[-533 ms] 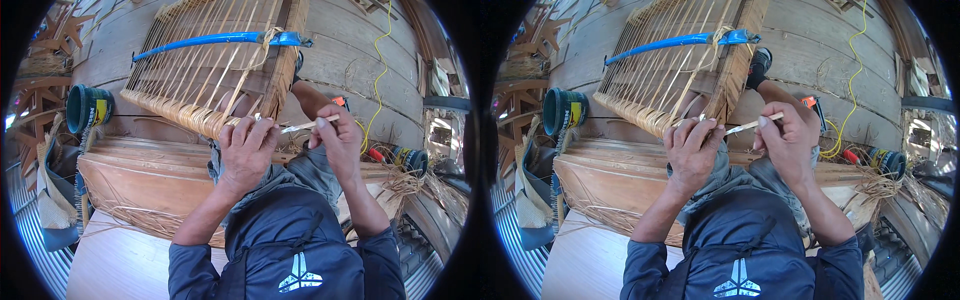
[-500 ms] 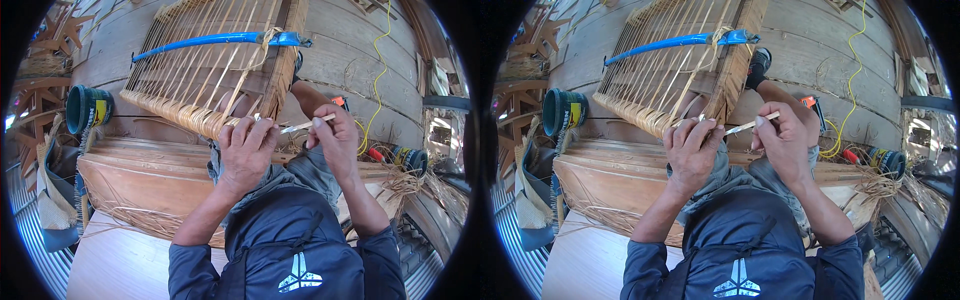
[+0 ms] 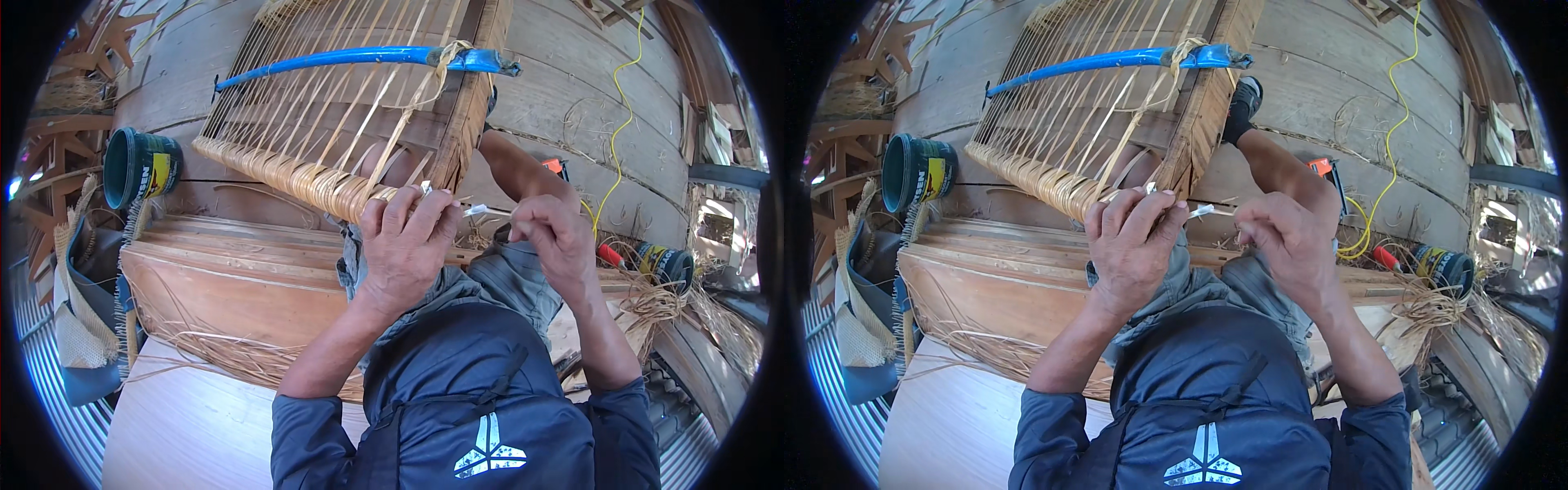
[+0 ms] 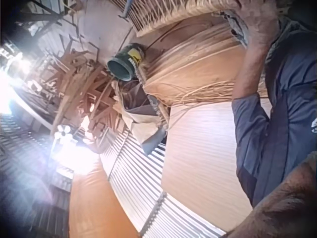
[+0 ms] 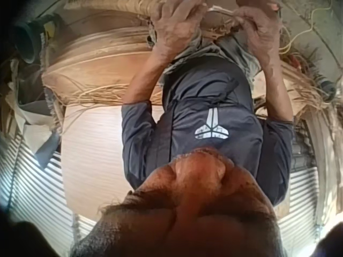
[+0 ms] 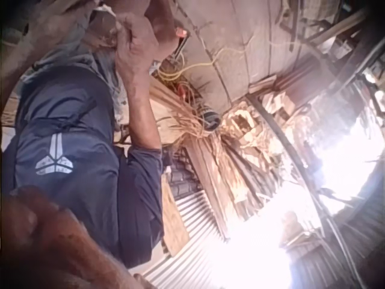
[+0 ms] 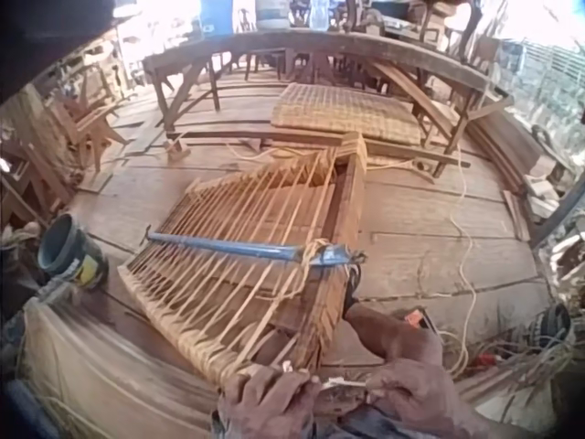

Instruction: The person constructs a woven chair panel by wrapping rattan strips around a wooden frame, fastening them with a staple gun, trimming excess strips with pliers and a knife, and hammering the edges.

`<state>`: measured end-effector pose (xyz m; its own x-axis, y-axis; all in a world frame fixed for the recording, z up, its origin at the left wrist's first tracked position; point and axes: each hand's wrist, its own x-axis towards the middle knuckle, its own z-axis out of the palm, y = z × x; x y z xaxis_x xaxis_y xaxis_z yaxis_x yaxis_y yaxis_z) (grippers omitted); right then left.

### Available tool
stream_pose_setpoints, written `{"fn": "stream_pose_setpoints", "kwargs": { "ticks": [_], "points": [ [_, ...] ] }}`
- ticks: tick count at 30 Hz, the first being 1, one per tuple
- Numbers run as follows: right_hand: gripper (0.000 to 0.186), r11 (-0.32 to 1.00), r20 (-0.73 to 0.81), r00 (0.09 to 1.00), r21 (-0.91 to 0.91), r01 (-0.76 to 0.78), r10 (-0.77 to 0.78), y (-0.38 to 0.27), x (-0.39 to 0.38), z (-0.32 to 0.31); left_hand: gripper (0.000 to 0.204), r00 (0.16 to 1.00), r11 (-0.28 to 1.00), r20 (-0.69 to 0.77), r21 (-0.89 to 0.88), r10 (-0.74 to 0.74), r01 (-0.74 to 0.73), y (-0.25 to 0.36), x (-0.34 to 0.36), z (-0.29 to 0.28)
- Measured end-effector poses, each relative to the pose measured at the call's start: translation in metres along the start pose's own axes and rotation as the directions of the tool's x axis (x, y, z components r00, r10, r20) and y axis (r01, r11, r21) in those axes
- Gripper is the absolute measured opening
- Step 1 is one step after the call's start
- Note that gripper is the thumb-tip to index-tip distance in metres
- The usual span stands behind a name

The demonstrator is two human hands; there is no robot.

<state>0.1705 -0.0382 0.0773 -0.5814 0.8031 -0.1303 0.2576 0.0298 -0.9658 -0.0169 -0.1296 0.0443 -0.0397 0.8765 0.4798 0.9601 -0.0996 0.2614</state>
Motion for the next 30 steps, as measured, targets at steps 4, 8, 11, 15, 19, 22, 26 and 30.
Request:
{"fn": "stream_pose_setpoints", "kwargs": {
  "ticks": [4, 8, 11, 15, 19, 22, 26, 30],
  "points": [
    [0.011, 0.875, 0.129, 0.952, -0.375, 0.305, -0.276, -0.010, -0.004, -0.001, 0.021, 1.000, 1.000, -0.024, 0.005, -0.002, 0.002, 0.001, 0.000, 0.001],
    [0.010, 0.868, 0.086, 0.967, -0.426, 0.254, -0.241, -0.013, -0.002, -0.005, 0.021, 1.000, 1.000, -0.008, 0.009, -0.003, 0.003, 0.000, 0.000, 0.000],
    [0.011, 0.885, 0.065, 0.970, -0.400, 0.239, -0.233, -0.019, 0.002, -0.006, 0.021, 1.000, 1.000, 0.006, -0.006, -0.001, 0.001, 0.000, 0.000, -0.001],
    [0.012, 0.849, 0.165, 0.951, -0.429, 0.307, -0.260, -0.019, 0.006, -0.002, 0.022, 1.000, 1.000, 0.008, -0.001, -0.004, 0.004, 0.000, 0.000, 0.000],
    [0.014, 0.853, 0.119, 0.968, -0.457, 0.251, -0.221, -0.021, 0.006, -0.004, 0.021, 1.000, 1.000, 0.011, 0.002, 0.000, 0.000, 0.000, 0.000, 0.000],
    [0.014, 0.845, 0.126, 0.969, -0.474, 0.247, -0.212, -0.019, 0.008, 0.001, 0.021, 1.000, 1.000, 0.008, -0.002, -0.004, 0.004, 0.000, 0.000, 0.000],
    [0.013, 0.829, 0.096, 0.982, -0.526, 0.189, -0.163, -0.017, 0.015, 0.000, 0.021, 1.000, 1.000, 0.016, 0.007, -0.010, 0.010, 0.000, -0.001, 0.000],
    [0.013, 0.832, 0.119, 0.970, -0.500, 0.242, -0.211, -0.021, 0.013, -0.001, 0.021, 1.000, 1.000, -0.003, 0.001, -0.011, 0.011, 0.001, 0.000, 0.001]
  ]
}}
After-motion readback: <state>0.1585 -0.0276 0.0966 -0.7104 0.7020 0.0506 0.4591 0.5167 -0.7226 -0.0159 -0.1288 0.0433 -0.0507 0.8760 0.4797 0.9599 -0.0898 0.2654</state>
